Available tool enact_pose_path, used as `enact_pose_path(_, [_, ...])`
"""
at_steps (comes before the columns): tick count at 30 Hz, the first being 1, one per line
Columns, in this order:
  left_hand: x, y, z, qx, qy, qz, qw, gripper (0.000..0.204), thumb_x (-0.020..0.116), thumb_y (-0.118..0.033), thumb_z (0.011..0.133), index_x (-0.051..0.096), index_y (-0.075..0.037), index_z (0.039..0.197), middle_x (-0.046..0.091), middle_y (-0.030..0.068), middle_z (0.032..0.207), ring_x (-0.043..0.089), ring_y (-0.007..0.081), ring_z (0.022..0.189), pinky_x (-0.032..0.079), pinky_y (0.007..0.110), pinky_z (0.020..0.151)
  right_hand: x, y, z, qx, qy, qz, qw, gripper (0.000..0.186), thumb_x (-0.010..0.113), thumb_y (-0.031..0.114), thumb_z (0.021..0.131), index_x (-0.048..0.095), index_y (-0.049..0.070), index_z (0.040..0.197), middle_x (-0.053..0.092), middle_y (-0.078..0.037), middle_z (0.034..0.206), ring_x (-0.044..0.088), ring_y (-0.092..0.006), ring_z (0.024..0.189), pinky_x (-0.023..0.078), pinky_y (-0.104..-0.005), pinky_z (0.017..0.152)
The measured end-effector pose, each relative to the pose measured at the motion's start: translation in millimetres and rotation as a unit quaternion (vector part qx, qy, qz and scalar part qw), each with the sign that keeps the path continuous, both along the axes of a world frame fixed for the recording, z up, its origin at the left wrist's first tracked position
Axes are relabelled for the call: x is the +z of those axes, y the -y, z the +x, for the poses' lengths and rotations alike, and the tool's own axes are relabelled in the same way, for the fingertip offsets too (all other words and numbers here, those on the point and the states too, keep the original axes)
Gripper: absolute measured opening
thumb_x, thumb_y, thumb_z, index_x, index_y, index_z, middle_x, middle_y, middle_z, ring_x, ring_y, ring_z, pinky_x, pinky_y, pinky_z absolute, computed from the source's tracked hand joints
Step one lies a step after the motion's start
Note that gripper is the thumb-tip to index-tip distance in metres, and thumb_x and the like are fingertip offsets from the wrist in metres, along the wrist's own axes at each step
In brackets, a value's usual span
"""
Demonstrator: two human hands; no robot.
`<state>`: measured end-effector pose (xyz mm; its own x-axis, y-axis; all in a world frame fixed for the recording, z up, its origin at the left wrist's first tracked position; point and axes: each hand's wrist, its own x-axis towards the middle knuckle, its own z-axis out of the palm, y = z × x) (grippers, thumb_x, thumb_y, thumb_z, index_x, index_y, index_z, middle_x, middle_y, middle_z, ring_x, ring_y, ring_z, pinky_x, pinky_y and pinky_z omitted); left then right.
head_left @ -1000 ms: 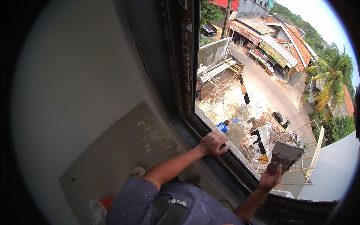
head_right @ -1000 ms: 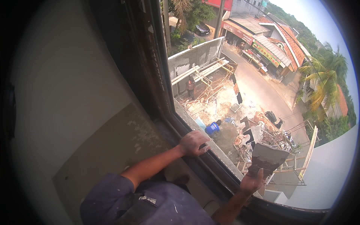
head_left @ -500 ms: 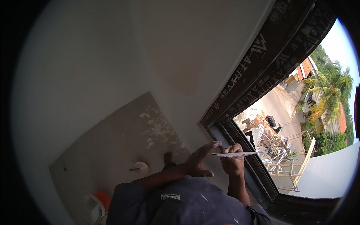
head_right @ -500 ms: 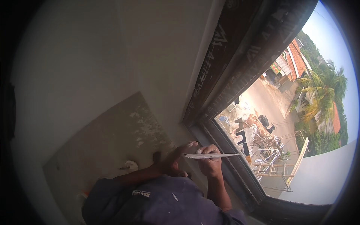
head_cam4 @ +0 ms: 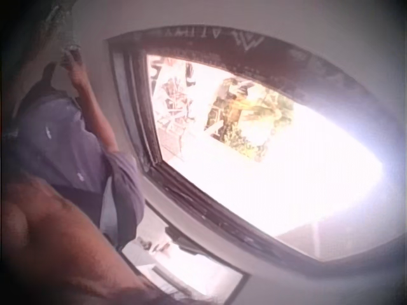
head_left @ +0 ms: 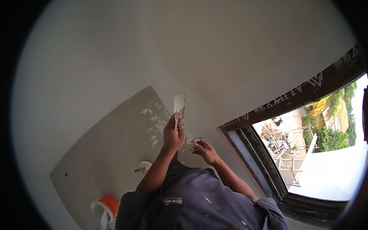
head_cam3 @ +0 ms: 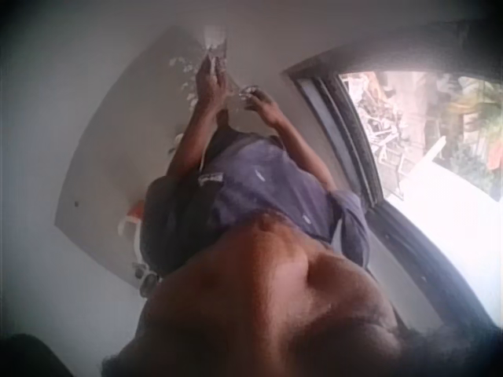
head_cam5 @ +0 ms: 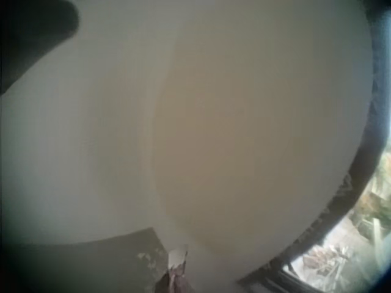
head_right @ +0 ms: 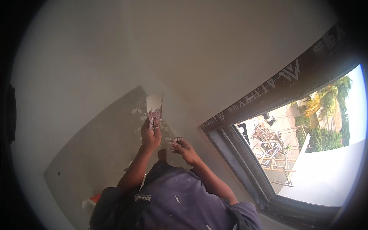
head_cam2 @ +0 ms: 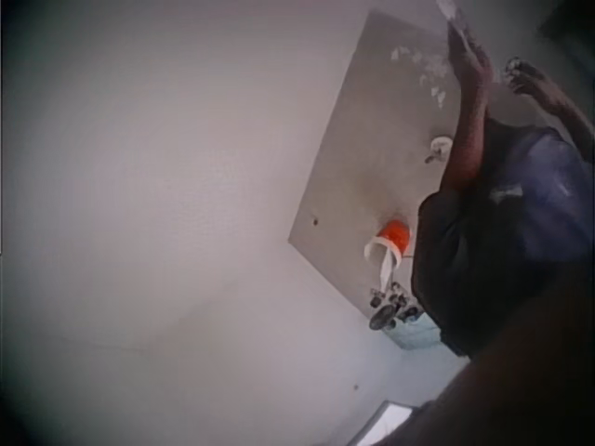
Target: The person applies white plaster to a wall using a trowel and a smaller scraper. They repeatedly scoop plaster from a bucket on the floor and spread it across the wall surface, smoothing it out. The person also works on the window frame area.
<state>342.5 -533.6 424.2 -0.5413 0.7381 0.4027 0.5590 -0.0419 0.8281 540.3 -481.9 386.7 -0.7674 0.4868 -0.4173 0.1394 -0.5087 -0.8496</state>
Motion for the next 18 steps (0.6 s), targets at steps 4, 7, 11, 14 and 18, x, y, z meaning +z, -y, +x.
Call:
enact_pose_path(4, [9, -41, 35, 0.062, -0.082, -0.021, 0.994, 0.041, 0.042, -0.017, 0.103, 0.045, 0.007, 0.135, 0.06, 0.0302, 0.12, 0.066, 0.042, 0.102, 0.057, 0.047, 0.08, -32, 5, 76, -0.016, 0.077, 0.008, 0.997, 0.028, 0.058, 0.026, 0.101, 0.056, 0.005, 0.119, 0.062, -0.003, 0.11, 0.06, -0.0122, 0.099, 0.05, -0.0303, 0.089])
enact_pose_path(7, [16, -55, 64, 0.15, -0.065, -0.029, 0.986, 0.04, 0.045, -0.012, 0.1, 0.047, 0.007, 0.134, 0.061, 0.0304, 0.118, 0.064, 0.0433, 0.106, 0.055, 0.046, 0.086, -36, 13, 135, -0.021, 0.1, 0.001, 0.995, 0.026, 0.057, 0.024, 0.101, 0.056, 0.005, 0.118, 0.062, -0.003, 0.113, 0.061, -0.0125, 0.099, 0.051, -0.0306, 0.089])
enact_pose_path(11, [28, -70, 88, 0.183, -0.079, -0.05, 0.979, 0.044, 0.041, -0.014, 0.102, 0.039, 0.009, 0.14, 0.055, 0.0311, 0.13, 0.06, 0.0429, 0.116, 0.056, 0.046, 0.09, -18, 19, 192, -0.017, 0.017, -0.026, 0.999, 0.023, 0.056, 0.022, 0.102, 0.056, 0.005, 0.118, 0.062, -0.005, 0.118, 0.061, -0.0131, 0.1, 0.051, -0.031, 0.091])
enact_pose_path(14, [38, -91, 112, 0.211, -0.076, -0.025, 0.974, 0.047, 0.044, -0.014, 0.1, 0.039, 0.007, 0.142, 0.055, 0.0304, 0.13, 0.06, 0.0436, 0.115, 0.052, 0.046, 0.095, -5, 23, 222, 0.018, 0.005, -0.028, 0.999, 0.021, 0.054, 0.02, 0.102, 0.057, 0.005, 0.117, 0.062, -0.006, 0.12, 0.061, -0.0136, 0.101, 0.05, -0.0307, 0.092])
enact_pose_path(18, [49, -100, 125, 0.145, -0.037, -0.13, 0.98, 0.06, 0.053, -0.018, 0.098, 0.03, 0.009, 0.145, 0.039, 0.0321, 0.146, 0.048, 0.0401, 0.131, 0.046, 0.048, 0.105, 0, 29, 248, 0.049, 0.004, -0.05, 0.998, 0.02, 0.057, 0.018, 0.101, 0.057, 0.007, 0.118, 0.062, -0.005, 0.121, 0.061, -0.0134, 0.102, 0.05, -0.0303, 0.092])
